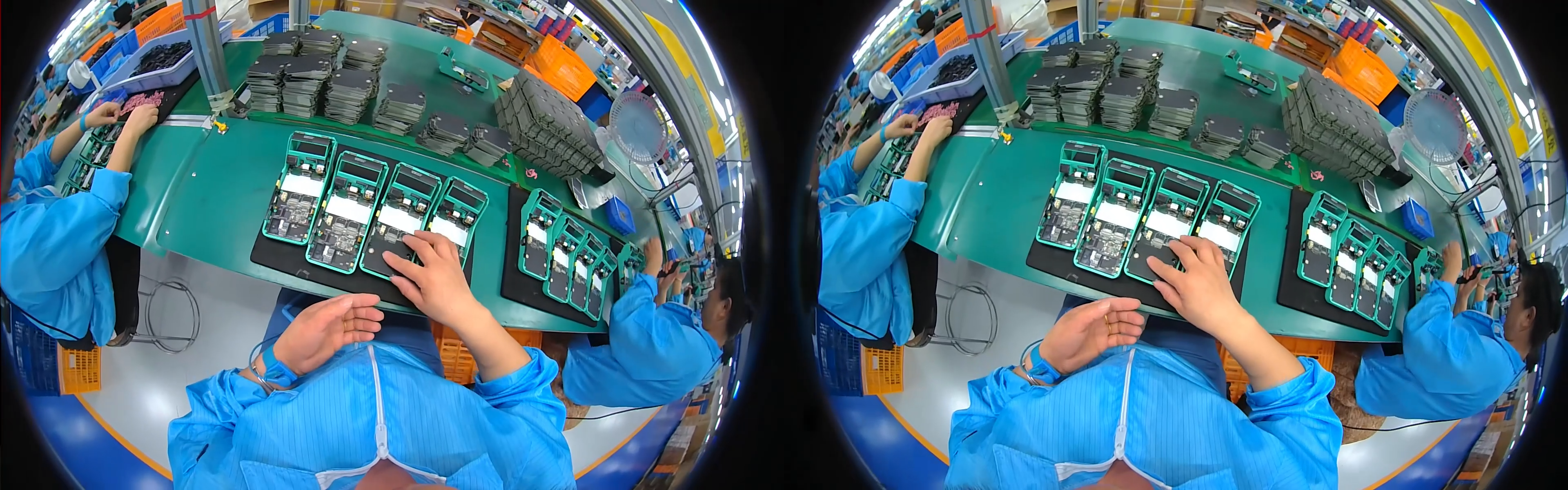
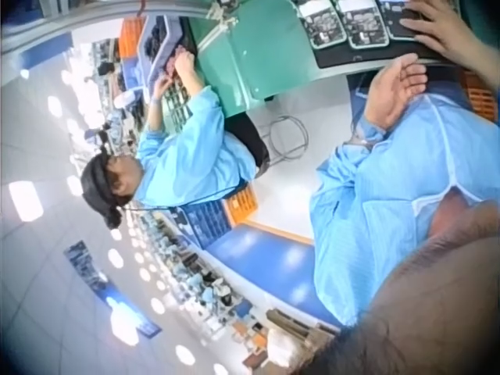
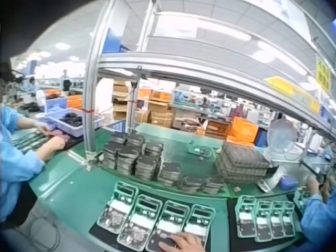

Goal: The person breaks sheets of black component pieces apart by hand and installs them onto electronic device frames on the assembly table.

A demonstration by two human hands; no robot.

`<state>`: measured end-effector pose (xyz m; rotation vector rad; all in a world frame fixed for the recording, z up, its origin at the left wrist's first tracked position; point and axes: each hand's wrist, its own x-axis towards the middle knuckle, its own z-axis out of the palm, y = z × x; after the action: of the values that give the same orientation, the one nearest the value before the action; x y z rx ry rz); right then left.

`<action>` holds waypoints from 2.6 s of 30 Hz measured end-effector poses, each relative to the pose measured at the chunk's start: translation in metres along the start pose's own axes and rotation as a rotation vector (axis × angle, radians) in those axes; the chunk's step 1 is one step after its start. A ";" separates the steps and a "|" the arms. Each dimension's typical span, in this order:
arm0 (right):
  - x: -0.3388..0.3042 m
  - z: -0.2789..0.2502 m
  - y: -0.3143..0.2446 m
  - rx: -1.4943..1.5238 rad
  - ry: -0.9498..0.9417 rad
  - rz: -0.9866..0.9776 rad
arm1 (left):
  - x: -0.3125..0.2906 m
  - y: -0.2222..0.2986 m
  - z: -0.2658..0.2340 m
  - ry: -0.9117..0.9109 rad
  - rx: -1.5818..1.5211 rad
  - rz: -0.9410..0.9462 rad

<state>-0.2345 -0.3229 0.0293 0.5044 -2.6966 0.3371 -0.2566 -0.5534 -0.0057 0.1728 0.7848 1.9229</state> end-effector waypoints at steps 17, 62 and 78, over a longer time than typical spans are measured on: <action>0.053 -0.050 0.126 -0.138 0.378 0.184 | -0.012 -0.006 -0.007 0.110 0.165 -0.008; 0.052 0.020 -0.042 0.006 -0.031 -0.063 | -0.050 0.030 -0.036 0.043 -0.400 0.282; 0.047 0.027 -0.061 -0.015 -0.083 -0.134 | -0.054 0.037 -0.042 0.097 -0.337 0.274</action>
<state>-0.2602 -0.4000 0.0335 0.7048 -2.7249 0.2648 -0.2776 -0.6282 -0.0051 -0.0220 0.5076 2.3069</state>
